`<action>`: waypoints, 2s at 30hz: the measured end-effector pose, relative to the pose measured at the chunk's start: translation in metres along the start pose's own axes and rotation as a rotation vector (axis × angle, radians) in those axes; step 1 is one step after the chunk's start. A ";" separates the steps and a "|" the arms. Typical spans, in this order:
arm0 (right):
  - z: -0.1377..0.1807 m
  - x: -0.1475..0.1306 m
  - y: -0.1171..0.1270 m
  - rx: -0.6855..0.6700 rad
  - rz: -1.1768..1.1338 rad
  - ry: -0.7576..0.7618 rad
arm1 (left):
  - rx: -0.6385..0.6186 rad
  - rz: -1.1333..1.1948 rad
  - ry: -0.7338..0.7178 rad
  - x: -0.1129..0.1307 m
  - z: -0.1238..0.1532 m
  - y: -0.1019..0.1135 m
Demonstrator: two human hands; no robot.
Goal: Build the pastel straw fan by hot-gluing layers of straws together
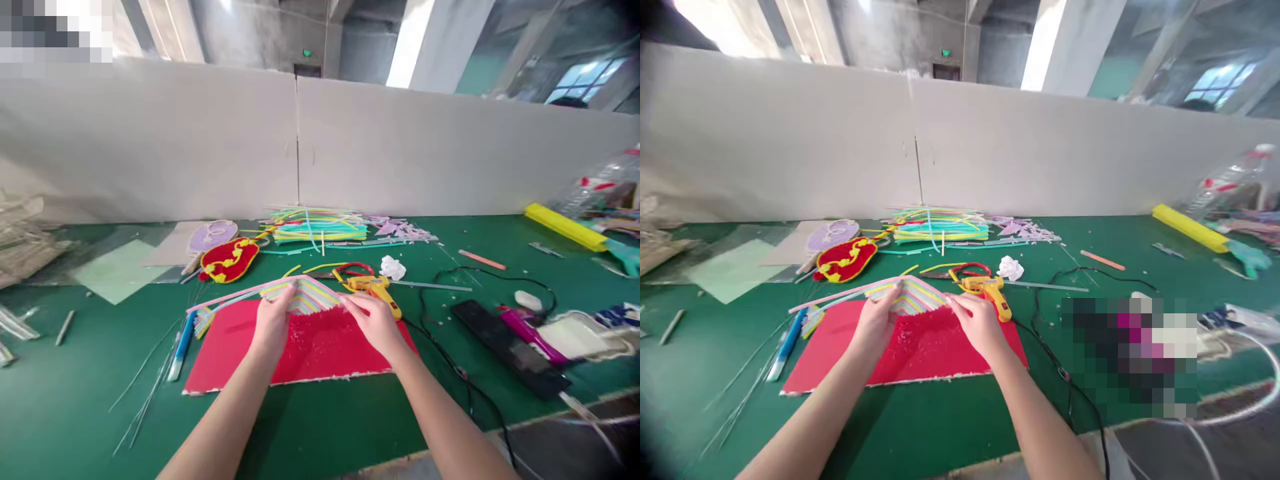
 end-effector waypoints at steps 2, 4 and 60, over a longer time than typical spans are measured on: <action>-0.001 0.000 0.004 0.032 0.003 -0.014 | 0.002 -0.001 0.000 0.000 -0.001 0.000; -0.003 0.001 0.006 0.062 -0.013 -0.043 | 0.003 -0.004 0.002 0.000 -0.002 0.000; -0.040 0.069 0.084 0.274 0.558 -0.331 | -0.016 -0.090 0.083 0.002 0.002 0.001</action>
Point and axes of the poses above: each hand's wrist, its own z-axis away from the middle knuckle, its own y-axis out of the back of the hand, x = y × z, the point moved 1 cm from there along -z, towards the middle knuckle, and after that the axes turned 9 degrees about y, right-handed, at the moved point
